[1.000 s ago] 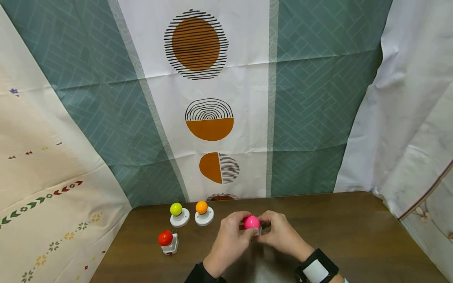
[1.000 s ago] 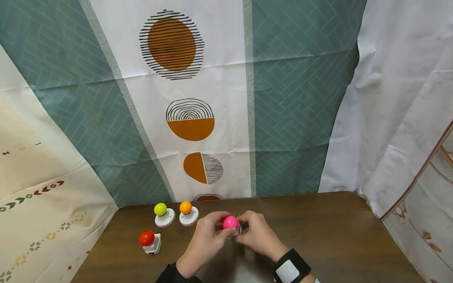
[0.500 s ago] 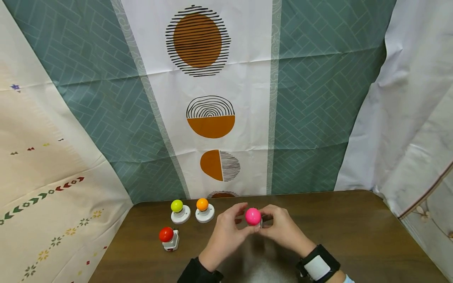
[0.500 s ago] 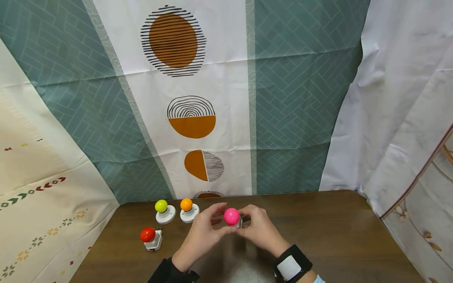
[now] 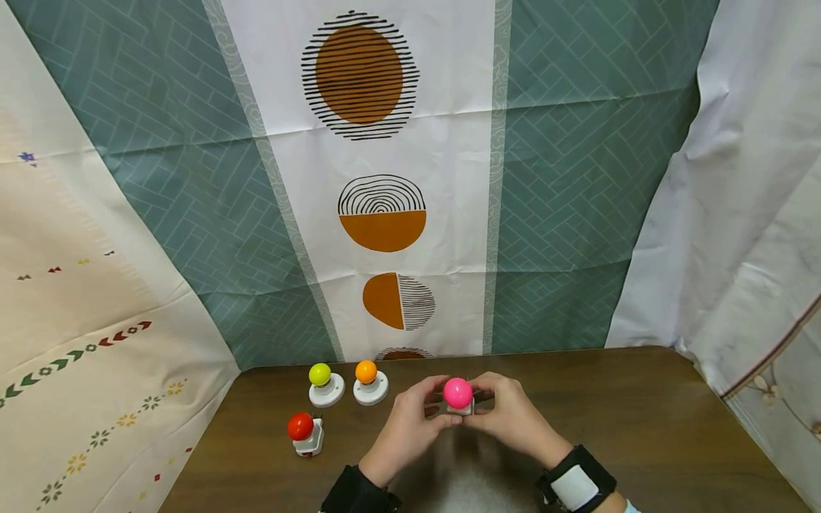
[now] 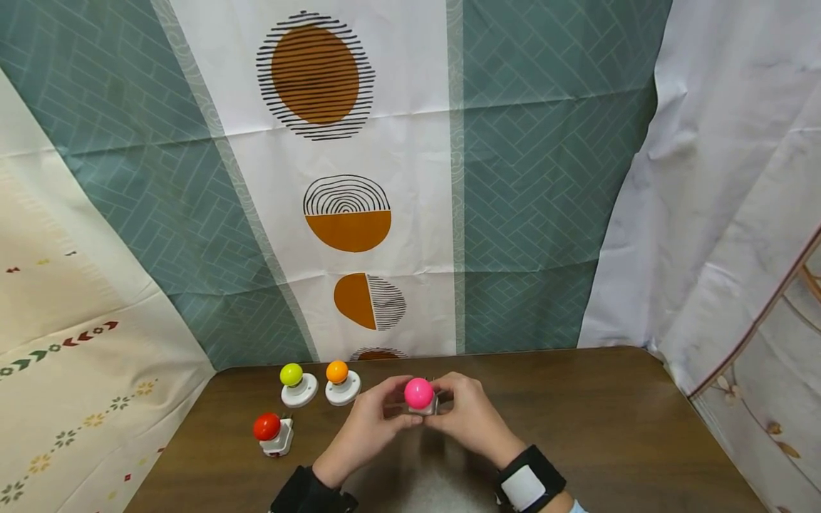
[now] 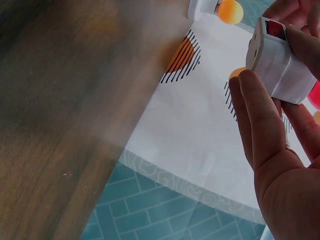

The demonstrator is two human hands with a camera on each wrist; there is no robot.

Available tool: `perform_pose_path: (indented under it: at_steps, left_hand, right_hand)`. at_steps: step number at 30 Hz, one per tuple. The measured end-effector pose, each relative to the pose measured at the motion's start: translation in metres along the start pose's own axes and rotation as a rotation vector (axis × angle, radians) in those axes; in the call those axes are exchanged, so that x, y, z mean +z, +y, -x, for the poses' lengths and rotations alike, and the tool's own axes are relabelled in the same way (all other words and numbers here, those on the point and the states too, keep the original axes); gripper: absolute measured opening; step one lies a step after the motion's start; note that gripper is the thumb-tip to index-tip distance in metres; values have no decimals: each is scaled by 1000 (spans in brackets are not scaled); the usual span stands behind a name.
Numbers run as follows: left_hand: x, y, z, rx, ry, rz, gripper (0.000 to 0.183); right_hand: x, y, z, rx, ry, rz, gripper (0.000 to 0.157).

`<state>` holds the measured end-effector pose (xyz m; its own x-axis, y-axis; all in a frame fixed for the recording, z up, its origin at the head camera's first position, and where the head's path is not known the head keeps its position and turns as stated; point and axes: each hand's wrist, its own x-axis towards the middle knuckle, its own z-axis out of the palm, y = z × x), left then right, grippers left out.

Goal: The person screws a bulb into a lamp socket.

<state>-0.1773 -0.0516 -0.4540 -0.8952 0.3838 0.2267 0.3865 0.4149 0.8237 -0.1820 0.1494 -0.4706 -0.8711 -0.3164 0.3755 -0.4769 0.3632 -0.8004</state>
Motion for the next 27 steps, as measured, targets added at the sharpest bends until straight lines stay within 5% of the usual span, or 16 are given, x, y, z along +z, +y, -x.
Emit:
perform_pose_path:
  at_steps: [18,27]
  left_hand:
    - [8,-2,-2,34,-7,53,43]
    - [-3,-4,6,16,7,27,42]
  right_hand:
    - [-2,-3,1,5,-7,12,33]
    - [-1,-6,3,25,-60,-72,41]
